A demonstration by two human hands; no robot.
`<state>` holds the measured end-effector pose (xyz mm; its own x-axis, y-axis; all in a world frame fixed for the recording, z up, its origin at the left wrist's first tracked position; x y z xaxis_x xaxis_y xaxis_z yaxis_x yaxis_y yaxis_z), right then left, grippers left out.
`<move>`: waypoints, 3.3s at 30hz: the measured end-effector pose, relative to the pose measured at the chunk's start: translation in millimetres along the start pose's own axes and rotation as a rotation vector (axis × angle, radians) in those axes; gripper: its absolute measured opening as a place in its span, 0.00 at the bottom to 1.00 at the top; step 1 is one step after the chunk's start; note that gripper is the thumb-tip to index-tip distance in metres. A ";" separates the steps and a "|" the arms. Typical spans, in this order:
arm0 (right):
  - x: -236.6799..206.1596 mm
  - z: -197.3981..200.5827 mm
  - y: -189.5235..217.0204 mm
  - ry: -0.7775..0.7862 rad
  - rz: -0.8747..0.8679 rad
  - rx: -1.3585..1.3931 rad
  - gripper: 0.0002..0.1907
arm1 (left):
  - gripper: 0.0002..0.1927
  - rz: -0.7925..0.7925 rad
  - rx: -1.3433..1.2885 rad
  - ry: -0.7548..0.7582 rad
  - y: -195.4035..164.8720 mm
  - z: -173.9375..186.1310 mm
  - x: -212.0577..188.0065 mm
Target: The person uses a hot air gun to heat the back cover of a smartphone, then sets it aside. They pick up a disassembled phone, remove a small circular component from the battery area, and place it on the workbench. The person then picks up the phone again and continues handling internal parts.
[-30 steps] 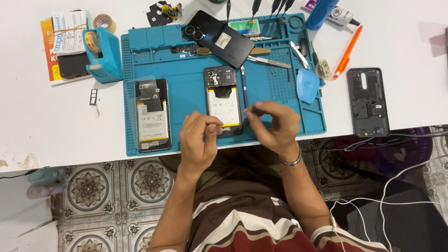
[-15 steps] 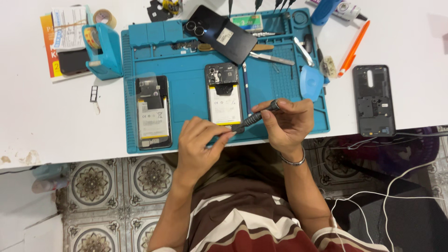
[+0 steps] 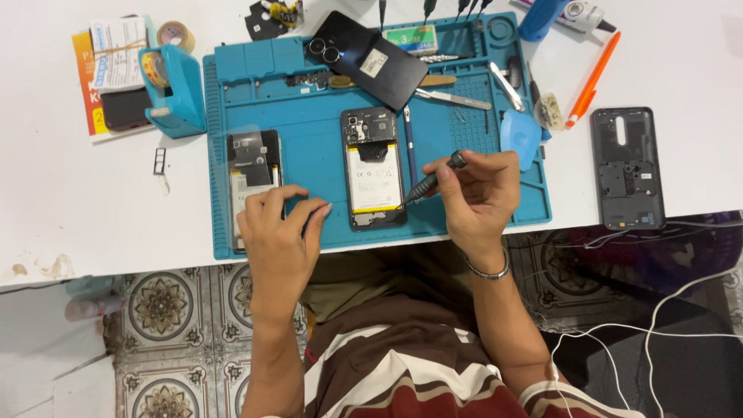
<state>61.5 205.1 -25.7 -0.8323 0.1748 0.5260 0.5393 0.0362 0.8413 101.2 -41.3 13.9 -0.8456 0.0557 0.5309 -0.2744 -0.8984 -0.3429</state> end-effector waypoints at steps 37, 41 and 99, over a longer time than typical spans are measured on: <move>7.6 0.2 -9.4 0.013 -0.166 0.022 0.11 | 0.22 -0.368 0.047 -0.252 9.6 61.8 66.3; 6.7 2.3 -12.0 -0.002 -0.173 0.019 0.12 | 0.25 -0.200 0.081 -0.261 35.3 81.3 13.0; 1.9 -51.3 36.0 0.296 0.368 0.112 0.10 | 0.20 0.018 -0.672 -0.124 -13.4 -19.8 14.7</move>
<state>72.8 156.3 12.0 -0.5756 -0.0912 0.8126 0.8017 0.1328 0.5828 83.3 -19.8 11.0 -0.8053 -0.0431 0.5913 -0.5189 -0.4311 -0.7381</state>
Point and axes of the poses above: each hand's wrist, its own x-axis towards the middle knuckle, its own z-axis out of the back of the hand, y = z × x, the point moved 8 cm from there along x, towards the middle knuckle, and after that the axes turned 3 degrees about -y, right-handed, at the moved point
